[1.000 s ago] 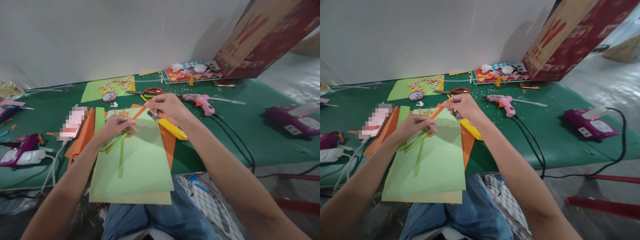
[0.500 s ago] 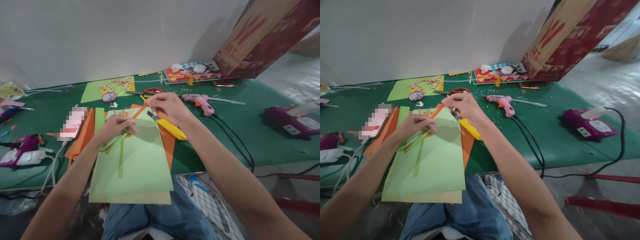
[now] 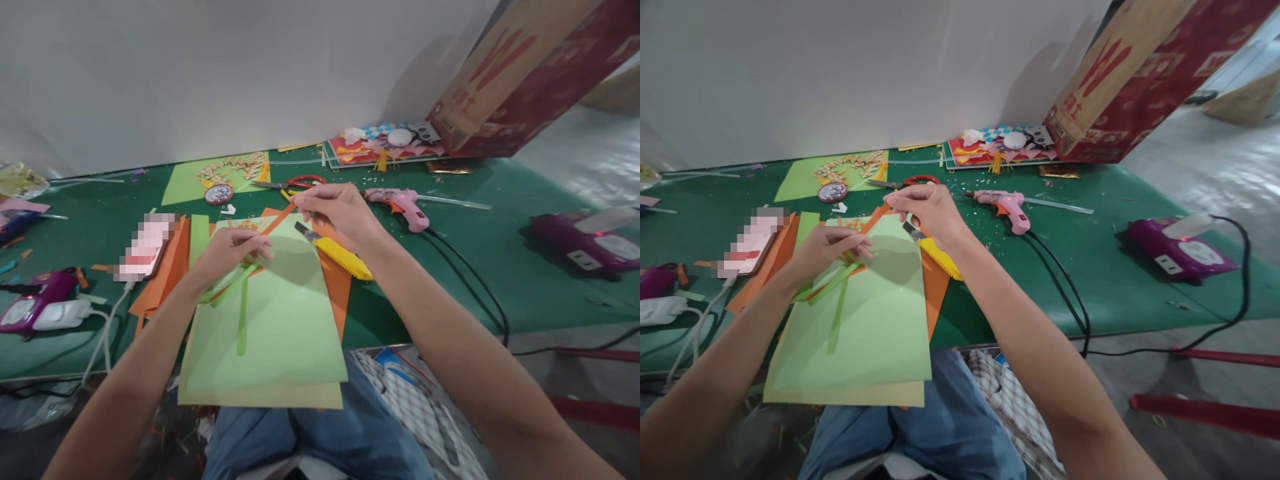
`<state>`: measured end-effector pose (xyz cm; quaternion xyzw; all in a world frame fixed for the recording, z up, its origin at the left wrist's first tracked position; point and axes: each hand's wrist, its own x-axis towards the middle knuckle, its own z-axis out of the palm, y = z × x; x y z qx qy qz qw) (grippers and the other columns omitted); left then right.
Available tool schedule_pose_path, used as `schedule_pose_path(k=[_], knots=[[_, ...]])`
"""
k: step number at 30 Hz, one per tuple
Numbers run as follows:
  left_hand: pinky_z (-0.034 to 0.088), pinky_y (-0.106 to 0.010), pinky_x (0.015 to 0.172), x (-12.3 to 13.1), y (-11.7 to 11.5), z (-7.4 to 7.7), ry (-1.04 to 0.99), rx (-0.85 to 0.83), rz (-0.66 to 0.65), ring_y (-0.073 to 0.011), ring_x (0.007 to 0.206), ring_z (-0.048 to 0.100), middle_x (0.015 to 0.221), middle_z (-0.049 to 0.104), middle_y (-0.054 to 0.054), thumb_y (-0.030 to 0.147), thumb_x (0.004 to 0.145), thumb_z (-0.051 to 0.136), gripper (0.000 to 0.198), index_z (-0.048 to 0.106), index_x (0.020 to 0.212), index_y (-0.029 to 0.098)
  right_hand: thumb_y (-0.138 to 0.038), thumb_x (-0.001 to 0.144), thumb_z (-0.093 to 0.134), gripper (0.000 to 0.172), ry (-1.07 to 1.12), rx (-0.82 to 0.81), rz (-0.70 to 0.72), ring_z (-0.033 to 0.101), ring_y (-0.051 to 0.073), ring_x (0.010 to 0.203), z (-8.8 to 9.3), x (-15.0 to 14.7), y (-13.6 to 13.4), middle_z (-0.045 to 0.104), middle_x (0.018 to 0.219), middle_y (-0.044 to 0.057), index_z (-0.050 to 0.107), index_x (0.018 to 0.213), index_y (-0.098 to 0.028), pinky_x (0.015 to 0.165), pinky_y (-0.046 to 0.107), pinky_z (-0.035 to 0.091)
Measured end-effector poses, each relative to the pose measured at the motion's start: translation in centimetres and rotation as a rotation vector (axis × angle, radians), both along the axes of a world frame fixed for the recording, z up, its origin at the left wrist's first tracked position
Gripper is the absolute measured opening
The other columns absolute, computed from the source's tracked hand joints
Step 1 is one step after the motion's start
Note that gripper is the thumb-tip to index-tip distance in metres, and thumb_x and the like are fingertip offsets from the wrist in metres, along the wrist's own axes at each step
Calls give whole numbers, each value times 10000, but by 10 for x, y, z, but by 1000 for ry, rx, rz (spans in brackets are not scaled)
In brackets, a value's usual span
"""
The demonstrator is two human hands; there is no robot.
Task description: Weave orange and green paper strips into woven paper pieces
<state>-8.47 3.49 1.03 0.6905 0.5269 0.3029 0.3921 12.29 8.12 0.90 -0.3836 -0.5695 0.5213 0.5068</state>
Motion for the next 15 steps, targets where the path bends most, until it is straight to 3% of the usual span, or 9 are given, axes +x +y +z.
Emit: schedule_pose_path(k=[9, 15], knots=[[534, -243, 686, -1, 0, 0, 11, 21, 12, -151, 695, 657, 772, 753, -75, 438, 831, 573, 333, 739, 812, 151, -276, 642, 736, 123, 32, -31, 29, 412, 52, 464, 0, 0, 0, 595, 576, -4, 703, 655, -157, 415, 220, 275], [527, -282, 764, -1, -1, 1, -20, -16, 19, -201, 829, 680, 860, 754, -102, 533, 850, 507, 452, 747, 847, 150, -269, 615, 739, 131, -27, -91, 133, 442, 59, 479, 2, -6, -5, 589, 555, -1, 692, 629, -148, 419, 220, 275]])
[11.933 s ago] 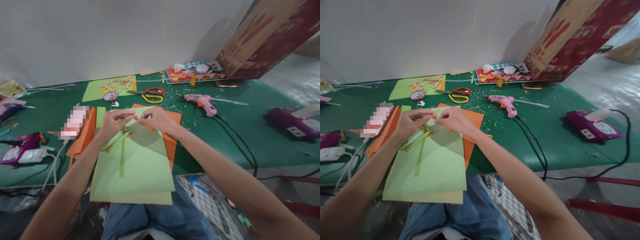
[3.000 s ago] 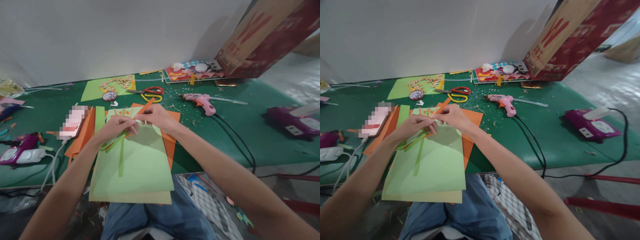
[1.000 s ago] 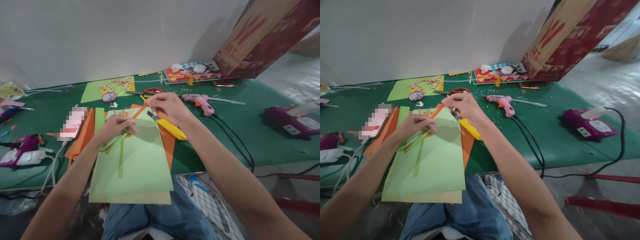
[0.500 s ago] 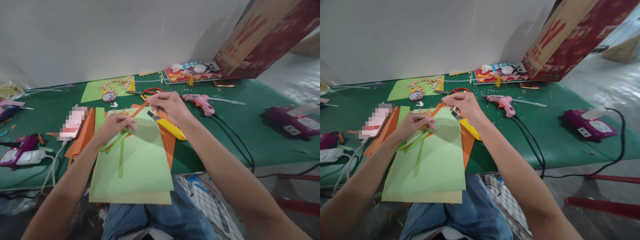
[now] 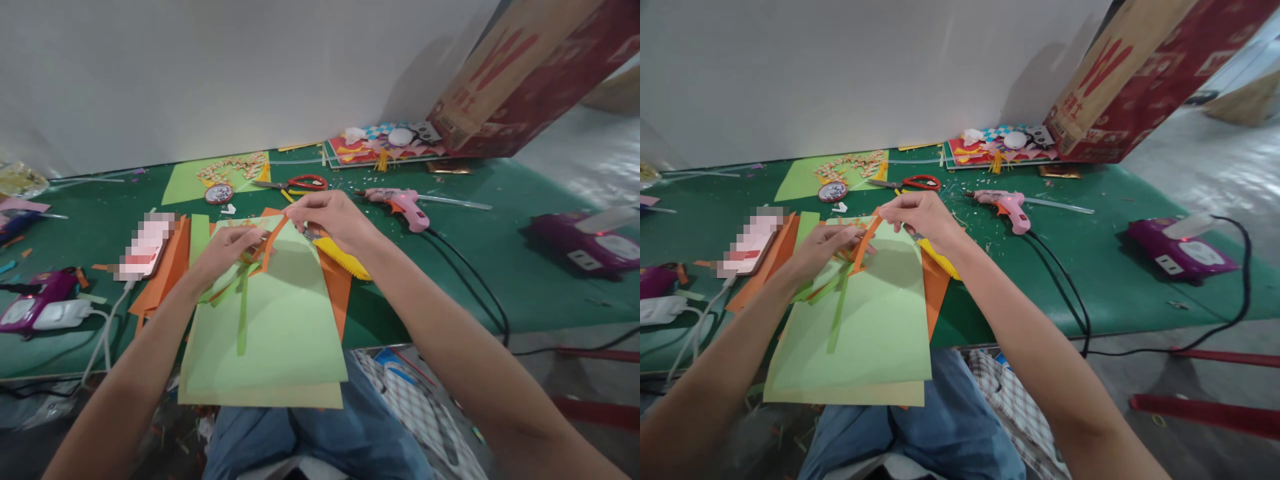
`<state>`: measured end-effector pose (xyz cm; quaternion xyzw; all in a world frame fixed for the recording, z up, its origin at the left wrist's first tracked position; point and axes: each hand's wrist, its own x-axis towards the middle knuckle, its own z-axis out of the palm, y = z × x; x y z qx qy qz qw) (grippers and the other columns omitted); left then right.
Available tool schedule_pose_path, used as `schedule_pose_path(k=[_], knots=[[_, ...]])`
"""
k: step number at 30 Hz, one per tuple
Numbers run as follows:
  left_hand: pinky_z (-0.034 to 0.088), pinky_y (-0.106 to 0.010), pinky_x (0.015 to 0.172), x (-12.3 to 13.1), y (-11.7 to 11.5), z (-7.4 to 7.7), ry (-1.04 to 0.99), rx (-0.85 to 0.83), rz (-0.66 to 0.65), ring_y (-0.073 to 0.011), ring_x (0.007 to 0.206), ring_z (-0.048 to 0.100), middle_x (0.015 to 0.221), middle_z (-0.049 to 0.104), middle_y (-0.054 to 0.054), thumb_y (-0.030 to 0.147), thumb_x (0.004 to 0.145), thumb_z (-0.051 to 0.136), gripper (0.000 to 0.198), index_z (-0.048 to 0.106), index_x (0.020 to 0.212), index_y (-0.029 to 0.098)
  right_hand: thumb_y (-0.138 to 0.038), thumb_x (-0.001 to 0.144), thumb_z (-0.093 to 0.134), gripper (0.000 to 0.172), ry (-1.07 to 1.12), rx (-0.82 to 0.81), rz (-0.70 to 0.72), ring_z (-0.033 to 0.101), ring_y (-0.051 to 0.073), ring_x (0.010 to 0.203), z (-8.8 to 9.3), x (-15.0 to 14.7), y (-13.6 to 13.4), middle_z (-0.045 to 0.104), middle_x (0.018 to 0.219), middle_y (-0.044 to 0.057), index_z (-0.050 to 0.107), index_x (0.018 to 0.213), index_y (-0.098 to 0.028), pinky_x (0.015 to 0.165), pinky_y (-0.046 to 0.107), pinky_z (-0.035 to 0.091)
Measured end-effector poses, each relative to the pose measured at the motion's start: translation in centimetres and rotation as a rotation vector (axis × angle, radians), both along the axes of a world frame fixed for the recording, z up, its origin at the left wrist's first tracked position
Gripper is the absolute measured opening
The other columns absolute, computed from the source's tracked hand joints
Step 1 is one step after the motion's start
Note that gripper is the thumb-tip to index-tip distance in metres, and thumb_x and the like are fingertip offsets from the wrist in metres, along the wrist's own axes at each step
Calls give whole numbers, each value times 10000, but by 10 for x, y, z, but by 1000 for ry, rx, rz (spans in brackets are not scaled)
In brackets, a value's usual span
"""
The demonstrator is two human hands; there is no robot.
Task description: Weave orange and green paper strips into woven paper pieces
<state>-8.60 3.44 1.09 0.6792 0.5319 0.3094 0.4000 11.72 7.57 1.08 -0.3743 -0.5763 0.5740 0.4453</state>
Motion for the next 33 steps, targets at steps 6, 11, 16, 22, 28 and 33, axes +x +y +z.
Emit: schedule_pose_path(k=[6, 11, 16, 22, 28, 33], knots=[[540, -278, 705, -3, 2, -4, -143, -157, -98, -179, 737, 680, 858, 750, -99, 559, 835, 530, 480, 712, 1037, 163, -294, 646, 708, 142, -37, 20, 117, 452, 62, 515, -6, -12, -8, 609, 595, -3, 677, 624, -157, 447, 223, 285], [513, -245, 651, -3, 2, -2, -120, -161, -130, -153, 684, 652, 733, 726, -70, 529, 830, 561, 429, 718, 979, 158, -318, 680, 700, 161, -20, 50, 167, 466, 71, 551, -12, -17, -11, 606, 621, -3, 680, 649, -162, 464, 226, 290], [498, -251, 624, -4, 2, -3, -137, -190, -164, -152, 664, 627, 735, 707, -60, 529, 843, 538, 428, 700, 995, 163, -322, 691, 702, 157, 2, 67, 187, 445, 70, 542, -13, -17, -10, 578, 597, -19, 690, 679, -166, 463, 231, 280], [487, -239, 620, -5, 2, -4, -137, -171, -181, -139, 658, 616, 724, 697, -50, 508, 860, 527, 402, 699, 971, 162, -312, 677, 698, 154, -41, 86, 145, 440, 70, 538, -11, -17, -9, 574, 587, -20, 678, 656, -161, 460, 230, 282], [485, -246, 652, 0, 0, -2, 5, -55, -151, -140, 672, 624, 724, 707, -42, 458, 878, 506, 364, 702, 920, 155, -286, 671, 696, 154, -41, 93, 123, 427, 61, 506, -10, -20, -11, 554, 552, -30, 654, 604, -153, 455, 234, 269], [491, -246, 681, 6, -2, -5, 97, 101, -124, -134, 650, 625, 647, 696, -25, 381, 878, 500, 319, 679, 737, 159, -253, 698, 680, 155, -63, 84, 63, 404, 49, 479, -8, -22, -13, 542, 533, -39, 644, 589, -149, 472, 240, 280]])
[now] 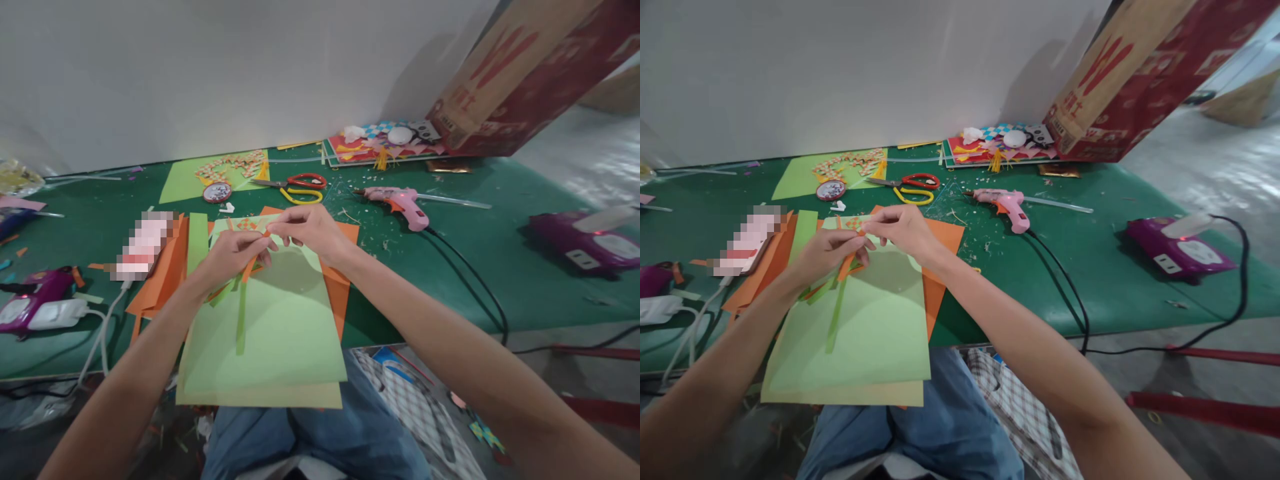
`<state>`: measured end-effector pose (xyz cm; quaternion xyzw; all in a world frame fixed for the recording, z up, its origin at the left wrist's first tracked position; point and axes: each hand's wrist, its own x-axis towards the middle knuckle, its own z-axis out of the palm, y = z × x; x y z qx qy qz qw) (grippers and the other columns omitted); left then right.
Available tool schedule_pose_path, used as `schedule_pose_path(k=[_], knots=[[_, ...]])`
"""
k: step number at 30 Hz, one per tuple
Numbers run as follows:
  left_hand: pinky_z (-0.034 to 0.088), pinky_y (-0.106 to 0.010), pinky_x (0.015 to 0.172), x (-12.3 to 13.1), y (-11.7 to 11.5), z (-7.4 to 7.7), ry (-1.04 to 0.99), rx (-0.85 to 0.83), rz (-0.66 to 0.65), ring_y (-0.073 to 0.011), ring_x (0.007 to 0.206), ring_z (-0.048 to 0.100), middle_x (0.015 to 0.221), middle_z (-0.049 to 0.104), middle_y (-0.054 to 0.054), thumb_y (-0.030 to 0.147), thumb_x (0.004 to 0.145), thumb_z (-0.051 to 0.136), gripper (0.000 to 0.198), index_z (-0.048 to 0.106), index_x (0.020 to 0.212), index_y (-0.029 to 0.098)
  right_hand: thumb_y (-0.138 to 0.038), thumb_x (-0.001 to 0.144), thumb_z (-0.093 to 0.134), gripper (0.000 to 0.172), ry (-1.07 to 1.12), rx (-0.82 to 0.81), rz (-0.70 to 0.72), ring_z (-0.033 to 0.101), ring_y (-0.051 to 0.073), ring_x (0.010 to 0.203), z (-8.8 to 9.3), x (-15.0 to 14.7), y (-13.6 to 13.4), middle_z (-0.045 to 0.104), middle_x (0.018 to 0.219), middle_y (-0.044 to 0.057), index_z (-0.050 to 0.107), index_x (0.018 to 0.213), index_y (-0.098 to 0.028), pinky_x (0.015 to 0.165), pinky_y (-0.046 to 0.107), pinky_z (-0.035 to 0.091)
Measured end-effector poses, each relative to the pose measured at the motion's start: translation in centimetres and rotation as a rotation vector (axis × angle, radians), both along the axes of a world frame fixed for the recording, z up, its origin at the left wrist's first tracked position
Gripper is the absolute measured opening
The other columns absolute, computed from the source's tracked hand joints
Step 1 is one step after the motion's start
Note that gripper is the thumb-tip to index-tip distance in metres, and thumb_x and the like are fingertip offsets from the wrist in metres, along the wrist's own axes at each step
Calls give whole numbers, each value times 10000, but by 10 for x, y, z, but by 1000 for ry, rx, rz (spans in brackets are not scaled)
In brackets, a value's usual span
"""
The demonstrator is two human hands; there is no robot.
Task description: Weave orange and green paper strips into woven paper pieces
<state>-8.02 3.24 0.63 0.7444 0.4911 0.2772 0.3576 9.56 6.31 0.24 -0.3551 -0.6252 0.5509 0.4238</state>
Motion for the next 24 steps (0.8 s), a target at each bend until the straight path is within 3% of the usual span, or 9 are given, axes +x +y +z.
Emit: schedule_pose_path(k=[13, 18, 24], knots=[[464, -218, 632, 1, -1, -1, 0, -15, -35, -105, 585, 590, 601, 657, 0, 334, 904, 456, 310, 586, 679, 166, -261, 732, 673, 121, 68, -43, -69, 387, 47, 447, -1, 4, 4, 522, 488, -49, 659, 707, -144, 431, 216, 267], [467, -222, 636, 2, -1, 0, -3, -9, -71, -110, 595, 592, 605, 657, -7, 315, 905, 423, 321, 577, 664, 169, -291, 746, 666, 209, -58, -41, 58, 406, 47, 464, -4, 0, 2, 514, 509, -48, 594, 604, -155, 436, 213, 278], [466, -228, 629, 1, -1, -2, -6, -48, -66, -111, 589, 588, 607, 654, -9, 349, 907, 433, 324, 569, 674, 169, -253, 748, 675, 288, -56, -48, -6, 384, 38, 429, -1, 0, 1, 514, 468, -49, 531, 518, -158, 439, 211, 279]])
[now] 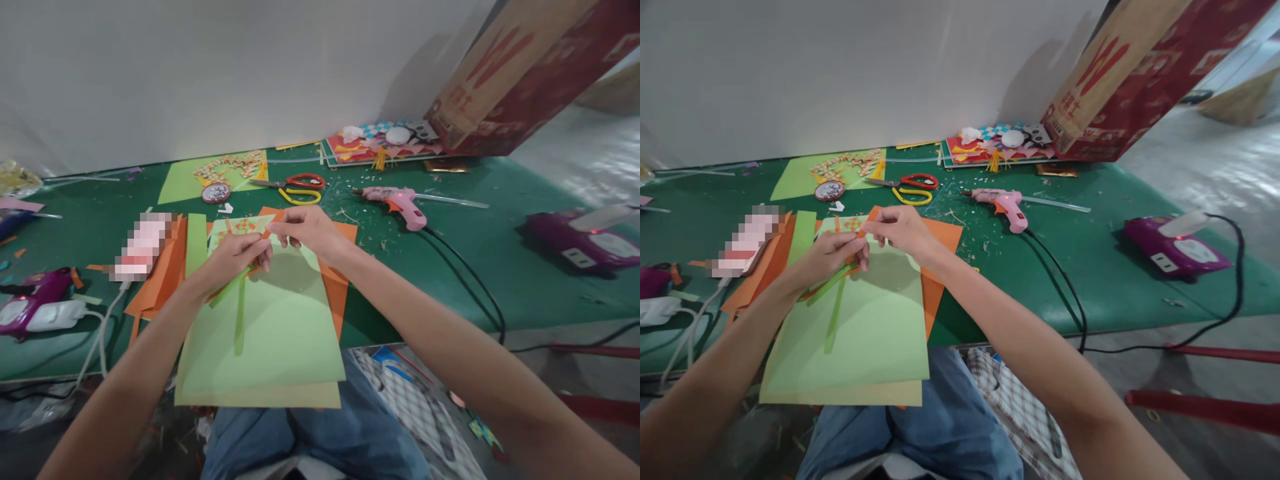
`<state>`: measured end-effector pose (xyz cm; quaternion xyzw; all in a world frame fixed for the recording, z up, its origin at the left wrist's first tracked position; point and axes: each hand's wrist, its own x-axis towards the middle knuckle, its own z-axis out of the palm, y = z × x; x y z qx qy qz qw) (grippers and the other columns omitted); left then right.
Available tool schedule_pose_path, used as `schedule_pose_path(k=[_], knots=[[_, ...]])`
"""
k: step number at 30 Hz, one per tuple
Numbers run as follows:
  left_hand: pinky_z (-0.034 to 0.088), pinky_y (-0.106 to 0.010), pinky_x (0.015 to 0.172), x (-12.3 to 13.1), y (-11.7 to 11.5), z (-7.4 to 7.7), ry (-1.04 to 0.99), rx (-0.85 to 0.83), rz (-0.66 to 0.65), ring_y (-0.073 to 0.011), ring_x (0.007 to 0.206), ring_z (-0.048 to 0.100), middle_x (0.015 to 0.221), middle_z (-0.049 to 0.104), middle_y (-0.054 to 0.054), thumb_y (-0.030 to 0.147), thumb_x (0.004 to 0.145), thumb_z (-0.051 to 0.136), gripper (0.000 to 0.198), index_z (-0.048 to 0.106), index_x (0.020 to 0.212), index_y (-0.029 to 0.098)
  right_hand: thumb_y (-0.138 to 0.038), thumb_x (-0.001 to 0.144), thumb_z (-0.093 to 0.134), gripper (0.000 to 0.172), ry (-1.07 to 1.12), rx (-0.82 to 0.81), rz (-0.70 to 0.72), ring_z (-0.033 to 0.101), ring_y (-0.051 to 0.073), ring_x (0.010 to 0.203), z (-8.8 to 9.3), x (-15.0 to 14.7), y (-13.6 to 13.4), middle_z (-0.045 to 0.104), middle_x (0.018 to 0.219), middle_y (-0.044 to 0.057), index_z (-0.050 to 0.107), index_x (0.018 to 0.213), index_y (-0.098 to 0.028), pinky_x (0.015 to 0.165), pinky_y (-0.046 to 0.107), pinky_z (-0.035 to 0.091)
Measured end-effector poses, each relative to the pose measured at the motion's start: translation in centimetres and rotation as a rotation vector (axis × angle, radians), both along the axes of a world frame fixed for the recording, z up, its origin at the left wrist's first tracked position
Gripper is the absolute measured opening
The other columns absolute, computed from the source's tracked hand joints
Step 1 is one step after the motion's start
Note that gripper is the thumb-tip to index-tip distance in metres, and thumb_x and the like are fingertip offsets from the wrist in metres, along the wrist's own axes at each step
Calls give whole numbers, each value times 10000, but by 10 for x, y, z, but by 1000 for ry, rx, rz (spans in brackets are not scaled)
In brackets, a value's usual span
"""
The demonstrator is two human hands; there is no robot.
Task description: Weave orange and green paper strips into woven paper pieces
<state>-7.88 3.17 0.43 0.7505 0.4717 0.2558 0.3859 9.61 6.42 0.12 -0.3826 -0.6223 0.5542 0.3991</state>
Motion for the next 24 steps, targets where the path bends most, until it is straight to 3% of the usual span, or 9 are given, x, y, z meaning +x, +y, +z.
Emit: schedule_pose_path(k=[9, 16, 24], knots=[[443, -228, 629, -1, 1, -1, -12, -38, -11, -102, 580, 555, 587, 614, 2, 344, 930, 388, 363, 517, 637, 173, -260, 730, 705, 307, 123, -34, -123, 391, 30, 419, 7, 9, 5, 520, 478, -43, 506, 516, -163, 419, 198, 289], [452, -241, 638, 0, 0, -1, -20, -51, -10, -111, 575, 563, 578, 623, 0, 367, 925, 381, 359, 538, 668, 171, -362, 698, 732, 295, -50, -21, 45, 401, 41, 441, 0, 2, 3, 531, 507, -33, 583, 566, -144, 424, 214, 281], [446, -251, 672, 2, 0, 2, 71, 1, -10, -121, 608, 563, 594, 631, -3, 373, 896, 408, 346, 523, 633, 180, -392, 710, 716, 327, -41, -3, 39, 385, 43, 434, -5, -2, 1, 523, 498, -38, 563, 548, -153, 432, 224, 284]])
